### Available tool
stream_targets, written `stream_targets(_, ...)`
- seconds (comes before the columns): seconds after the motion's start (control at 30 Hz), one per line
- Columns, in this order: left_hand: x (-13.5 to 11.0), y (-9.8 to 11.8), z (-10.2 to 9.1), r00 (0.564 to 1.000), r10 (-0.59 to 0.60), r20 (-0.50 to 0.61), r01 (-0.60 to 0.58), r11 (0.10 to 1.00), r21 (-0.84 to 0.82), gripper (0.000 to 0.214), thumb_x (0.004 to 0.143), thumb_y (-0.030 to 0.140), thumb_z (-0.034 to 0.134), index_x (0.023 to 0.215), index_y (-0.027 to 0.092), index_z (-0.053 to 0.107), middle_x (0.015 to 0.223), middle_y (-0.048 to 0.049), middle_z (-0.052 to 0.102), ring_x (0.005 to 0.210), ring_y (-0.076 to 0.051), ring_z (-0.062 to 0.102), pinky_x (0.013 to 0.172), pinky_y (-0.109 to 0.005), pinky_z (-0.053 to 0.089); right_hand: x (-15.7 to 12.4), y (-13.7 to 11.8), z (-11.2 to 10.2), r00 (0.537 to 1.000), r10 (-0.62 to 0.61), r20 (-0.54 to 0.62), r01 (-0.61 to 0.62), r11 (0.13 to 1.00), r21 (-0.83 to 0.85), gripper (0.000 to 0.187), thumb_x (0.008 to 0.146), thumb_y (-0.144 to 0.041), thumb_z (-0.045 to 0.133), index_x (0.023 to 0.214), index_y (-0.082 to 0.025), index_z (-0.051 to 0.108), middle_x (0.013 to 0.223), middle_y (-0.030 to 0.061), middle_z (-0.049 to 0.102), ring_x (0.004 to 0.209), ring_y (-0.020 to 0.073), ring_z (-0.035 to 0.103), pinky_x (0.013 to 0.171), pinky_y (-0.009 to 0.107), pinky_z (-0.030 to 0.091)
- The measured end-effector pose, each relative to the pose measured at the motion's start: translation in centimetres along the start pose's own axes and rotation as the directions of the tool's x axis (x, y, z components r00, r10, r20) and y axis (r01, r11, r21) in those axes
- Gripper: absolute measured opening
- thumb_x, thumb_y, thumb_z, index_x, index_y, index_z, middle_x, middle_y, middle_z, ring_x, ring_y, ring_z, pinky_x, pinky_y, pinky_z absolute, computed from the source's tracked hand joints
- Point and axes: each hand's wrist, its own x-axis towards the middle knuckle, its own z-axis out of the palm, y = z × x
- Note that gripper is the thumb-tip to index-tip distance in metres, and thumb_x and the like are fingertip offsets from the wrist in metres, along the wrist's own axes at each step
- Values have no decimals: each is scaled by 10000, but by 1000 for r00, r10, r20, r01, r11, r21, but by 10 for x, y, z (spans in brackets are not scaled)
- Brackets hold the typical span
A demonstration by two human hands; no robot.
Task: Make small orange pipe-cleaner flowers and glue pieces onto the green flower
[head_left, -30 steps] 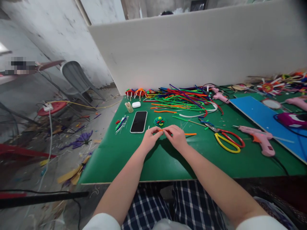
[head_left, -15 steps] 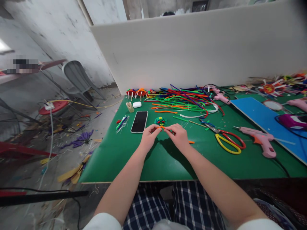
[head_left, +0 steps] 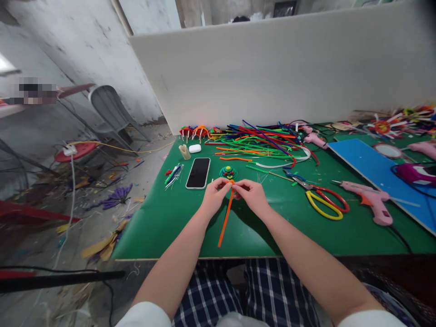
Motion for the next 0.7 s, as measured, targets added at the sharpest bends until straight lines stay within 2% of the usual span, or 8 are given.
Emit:
stream_targets(0.17,0,4,-2,998,-11,70,3,994,110,190,707,346,606,721,160,644,698,-11,643,682,-145,569,685,-262,434,4,-3,-9,1000,22,7,-22,999,33,215,705,-384,601,752,-179,640,619,-3,623,542,134,590,513,252,507)
stream_targets(0.27,0,4,-4,998,-26,64,13,979,201,209,697,365,609,715,164,663,690,-19,663,675,-158,582,673,-275,438,4,-5,-12,1000,11,11,-12,1000,17,199,709,-374,592,729,-179,625,617,-8,611,540,123,573,493,232,489)
stream_targets(0.4,1,1,-5,999,-39,-5,39,979,200,230,677,376,627,730,155,660,702,-38,673,691,-174,600,684,-292,450,5,-4,-14,998,25,56,-26,1000,13,198,701,-372,590,741,-181,625,642,-2,610,596,134,575,501,240,497)
stream_targets(0.5,2,-2,-6,999,-31,-32,37,981,191,240,670,380,636,733,149,653,715,-43,669,696,-175,601,681,-295,457,5,-3,-15,997,35,62,-36,999,9,205,677,-376,608,738,-182,633,656,1,606,591,132,552,451,225,471)
stream_targets(0.6,1,-1,-5,1000,-10,-15,13,981,193,229,693,374,616,746,155,658,737,-42,668,711,-172,597,695,-295,456,6,-1,-14,996,72,56,-75,996,48,203,661,-376,623,713,-180,623,631,-4,596,531,115,517,396,208,433)
stream_targets(0.7,-1,2,-4,1000,14,15,-17,974,224,213,715,358,596,755,158,659,745,-37,668,725,-166,596,719,-291,451,6,1,-12,992,111,60,-116,988,97,197,657,-370,629,696,-178,605,594,-14,587,499,107,518,408,215,445)
